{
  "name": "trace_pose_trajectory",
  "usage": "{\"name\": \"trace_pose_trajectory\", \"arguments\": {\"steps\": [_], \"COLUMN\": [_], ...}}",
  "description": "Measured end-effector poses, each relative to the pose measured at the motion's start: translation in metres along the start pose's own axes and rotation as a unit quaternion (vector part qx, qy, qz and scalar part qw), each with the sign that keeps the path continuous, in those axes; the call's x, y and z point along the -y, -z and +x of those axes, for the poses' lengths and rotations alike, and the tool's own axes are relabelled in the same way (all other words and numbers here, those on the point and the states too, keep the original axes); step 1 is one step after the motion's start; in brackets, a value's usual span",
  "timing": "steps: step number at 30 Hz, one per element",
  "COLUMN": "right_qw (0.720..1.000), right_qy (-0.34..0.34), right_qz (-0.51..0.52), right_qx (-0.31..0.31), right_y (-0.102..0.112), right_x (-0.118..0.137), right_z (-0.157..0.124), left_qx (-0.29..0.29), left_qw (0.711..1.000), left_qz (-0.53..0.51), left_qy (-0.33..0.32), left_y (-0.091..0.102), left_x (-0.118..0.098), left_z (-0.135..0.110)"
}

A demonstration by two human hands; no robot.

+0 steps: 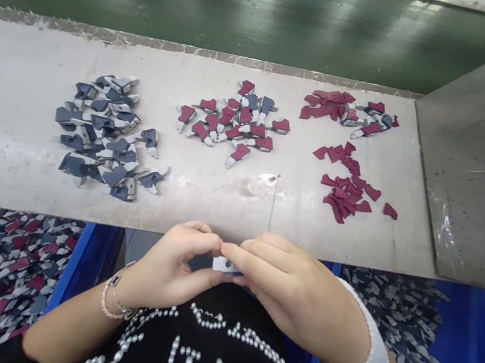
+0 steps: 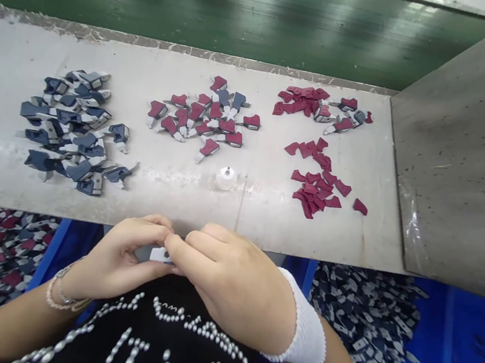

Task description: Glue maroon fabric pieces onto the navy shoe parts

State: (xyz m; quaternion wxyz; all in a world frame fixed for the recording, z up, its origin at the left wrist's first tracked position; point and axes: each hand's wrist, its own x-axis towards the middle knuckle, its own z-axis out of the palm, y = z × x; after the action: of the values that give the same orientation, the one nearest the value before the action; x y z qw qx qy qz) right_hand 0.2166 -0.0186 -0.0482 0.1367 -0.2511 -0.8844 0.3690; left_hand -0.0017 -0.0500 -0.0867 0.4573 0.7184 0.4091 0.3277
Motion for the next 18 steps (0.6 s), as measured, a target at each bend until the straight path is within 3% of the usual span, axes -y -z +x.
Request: {"name": "trace_pose_trajectory", "arguments": {"steps": [5,11,14,18], "right_qw": [1.0,0.994,0.99,0.993], "right_qy": [0.005,-0.089,-0.133,-0.112], "right_qz": [0.009,0.038,0.026,0.009], "right_qx": [0.0,-0.046,-0.04,-0.041], "right_y": [0.0,-0.01,-0.014,-0.018], "right_x": [0.001,0.003,0.004,0.003], "right_z": [-0.001,0.002,0.004,0.006], "left_qx": [-0.019,-0.06,-0.049,-0.044], "left_qw": [0.999,0.995,0.994,0.995], "left_qz": [-0.025,0.065,0.09,0.083], "left_qy": [0.009,-0.035,-0.036,-0.029], "left_y": [-0.003,-0.007,-0.009,-0.011], "left_x": [0.001,0.003,0.007,0.009], "left_z": [0.001,0.005,0.002,0.0]}}
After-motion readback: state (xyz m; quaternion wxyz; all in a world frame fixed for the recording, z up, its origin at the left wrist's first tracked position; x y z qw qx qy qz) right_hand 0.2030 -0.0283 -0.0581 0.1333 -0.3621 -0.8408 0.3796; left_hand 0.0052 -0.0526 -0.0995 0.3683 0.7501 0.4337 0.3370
